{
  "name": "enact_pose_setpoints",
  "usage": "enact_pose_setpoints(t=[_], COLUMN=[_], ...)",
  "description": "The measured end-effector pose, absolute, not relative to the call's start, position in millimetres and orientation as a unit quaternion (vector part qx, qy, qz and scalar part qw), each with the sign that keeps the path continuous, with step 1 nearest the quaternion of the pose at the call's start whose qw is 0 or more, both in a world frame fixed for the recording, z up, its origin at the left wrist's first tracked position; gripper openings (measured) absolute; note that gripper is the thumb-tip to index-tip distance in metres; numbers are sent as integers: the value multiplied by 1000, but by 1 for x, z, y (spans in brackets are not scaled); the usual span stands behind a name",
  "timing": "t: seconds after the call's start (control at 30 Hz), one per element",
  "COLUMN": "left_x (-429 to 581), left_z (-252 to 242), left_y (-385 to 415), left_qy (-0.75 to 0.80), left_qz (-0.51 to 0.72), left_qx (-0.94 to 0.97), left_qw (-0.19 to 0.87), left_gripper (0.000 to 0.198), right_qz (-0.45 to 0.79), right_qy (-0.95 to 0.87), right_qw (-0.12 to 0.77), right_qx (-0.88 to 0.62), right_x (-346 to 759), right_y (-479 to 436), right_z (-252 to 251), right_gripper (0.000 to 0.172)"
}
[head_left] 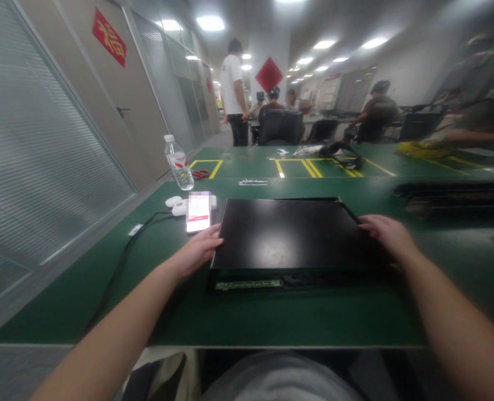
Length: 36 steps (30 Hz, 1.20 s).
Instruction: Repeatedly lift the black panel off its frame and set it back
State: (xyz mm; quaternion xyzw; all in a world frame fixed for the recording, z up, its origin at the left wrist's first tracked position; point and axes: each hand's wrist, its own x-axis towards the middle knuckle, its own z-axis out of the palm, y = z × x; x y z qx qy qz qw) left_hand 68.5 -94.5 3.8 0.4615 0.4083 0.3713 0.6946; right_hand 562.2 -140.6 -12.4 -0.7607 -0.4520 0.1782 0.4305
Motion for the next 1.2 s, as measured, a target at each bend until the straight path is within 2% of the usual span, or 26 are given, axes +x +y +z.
enact_pose_setpoints(t=[0.4, 1.2], left_x=[70, 68], left_z=[10, 3], left_y=[-100, -96], left_qy=[413, 398], left_qz=[363, 361], left_qx=[481, 502], left_qw=[683, 678], left_gripper=[82, 82], right_qz=[180, 174], right_qy=[-449, -444], right_qw=[416, 389], right_qx=[-770, -789], right_x=[554, 549], right_y=[-144, -144], right_z=[-6, 0], right_gripper=[39, 41])
